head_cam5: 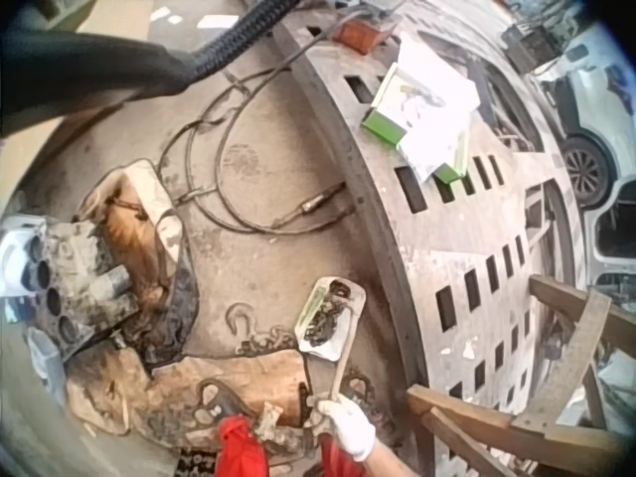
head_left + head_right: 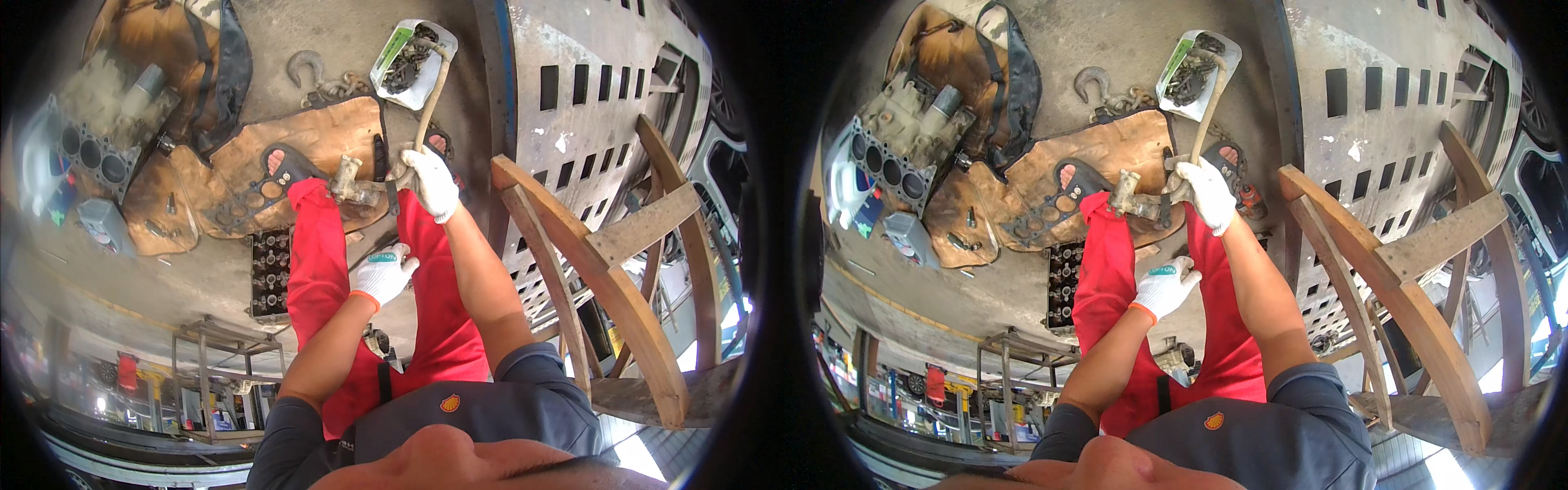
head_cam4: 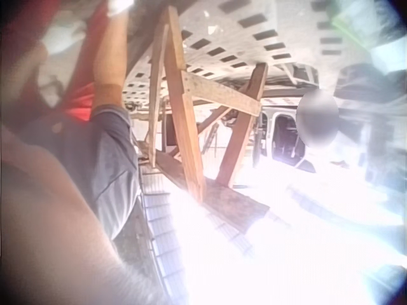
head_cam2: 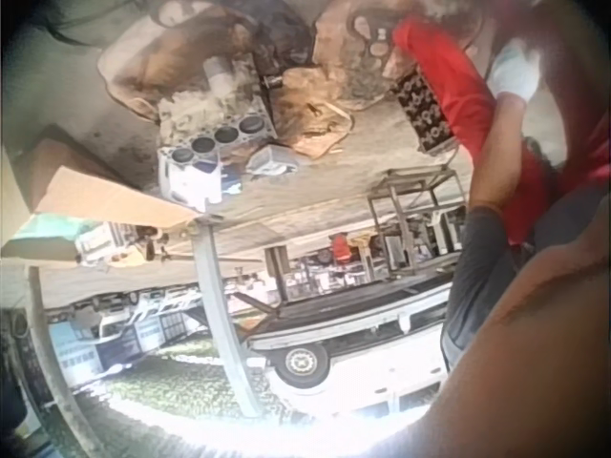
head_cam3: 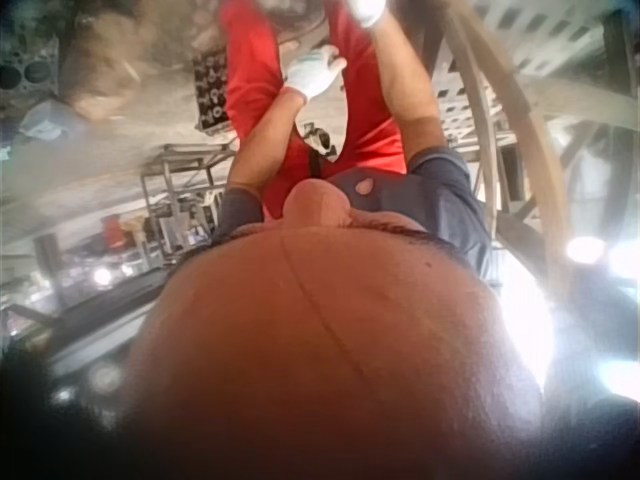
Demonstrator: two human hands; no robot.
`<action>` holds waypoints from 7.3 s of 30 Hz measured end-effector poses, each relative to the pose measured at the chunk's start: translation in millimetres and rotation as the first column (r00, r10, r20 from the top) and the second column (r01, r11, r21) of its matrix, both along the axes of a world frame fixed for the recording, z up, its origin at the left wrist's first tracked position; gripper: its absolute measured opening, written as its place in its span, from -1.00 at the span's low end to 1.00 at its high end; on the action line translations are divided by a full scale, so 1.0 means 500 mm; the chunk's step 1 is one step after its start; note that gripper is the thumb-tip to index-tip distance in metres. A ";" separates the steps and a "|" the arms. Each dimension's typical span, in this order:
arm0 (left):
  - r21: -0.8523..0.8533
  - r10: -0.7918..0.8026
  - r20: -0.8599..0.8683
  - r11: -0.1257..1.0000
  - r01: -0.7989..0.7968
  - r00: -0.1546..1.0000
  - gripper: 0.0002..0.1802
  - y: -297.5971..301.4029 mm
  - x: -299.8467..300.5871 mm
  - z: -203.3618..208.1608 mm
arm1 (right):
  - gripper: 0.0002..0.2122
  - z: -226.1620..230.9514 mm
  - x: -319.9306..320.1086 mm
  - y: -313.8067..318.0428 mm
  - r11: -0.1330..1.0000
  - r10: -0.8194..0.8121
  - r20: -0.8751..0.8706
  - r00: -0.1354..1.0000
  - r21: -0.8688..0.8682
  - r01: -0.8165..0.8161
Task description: The person is cleaning engine parts using a cloth and a container of small metal pieces. They wipe the parts and handle the metal pieces, organizing them in a container.
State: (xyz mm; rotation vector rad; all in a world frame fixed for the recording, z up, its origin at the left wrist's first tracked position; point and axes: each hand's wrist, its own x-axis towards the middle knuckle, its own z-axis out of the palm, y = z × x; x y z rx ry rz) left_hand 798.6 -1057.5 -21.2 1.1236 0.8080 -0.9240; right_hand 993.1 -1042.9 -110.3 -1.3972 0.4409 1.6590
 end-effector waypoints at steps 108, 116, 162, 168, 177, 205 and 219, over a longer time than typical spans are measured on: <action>-0.215 0.366 0.843 -0.443 -0.870 -0.395 0.05 0.114 -0.239 1.300 | -0.59 1.702 -0.294 0.267 -0.191 -0.612 0.781 -0.124 -0.299 -0.935; -0.190 0.340 0.844 -0.533 -0.824 -0.415 0.10 0.027 -0.161 1.267 | -0.76 1.656 -0.282 0.251 -0.220 -0.742 0.543 -0.394 -0.752 -0.622; -0.236 0.388 0.804 -0.486 -0.841 -0.450 0.15 0.020 -0.156 1.256 | -0.32 1.632 -0.168 0.255 0.431 0.689 0.072 0.721 0.759 -0.488; -0.147 0.418 0.837 -0.449 -0.881 -0.353 0.17 0.022 -0.168 1.247 | -0.40 1.629 -0.155 0.250 0.307 0.657 0.316 0.685 0.717 -0.625; -0.093 0.448 0.836 -0.453 -0.887 -0.317 0.17 0.026 -0.162 1.270 | -0.52 1.647 -0.121 0.241 0.270 0.671 0.404 0.622 0.647 -0.713; -0.108 0.517 0.777 -0.453 -0.885 -0.360 0.15 0.031 -0.165 1.246 | -0.77 1.581 -0.216 0.227 -0.281 -0.546 0.788 -0.286 -0.494 -0.823; 0.003 0.612 0.751 -0.380 -0.925 -0.249 0.13 0.023 -0.162 1.238 | -0.86 1.522 -0.292 0.249 -0.474 -0.520 0.726 -0.450 -0.684 -0.555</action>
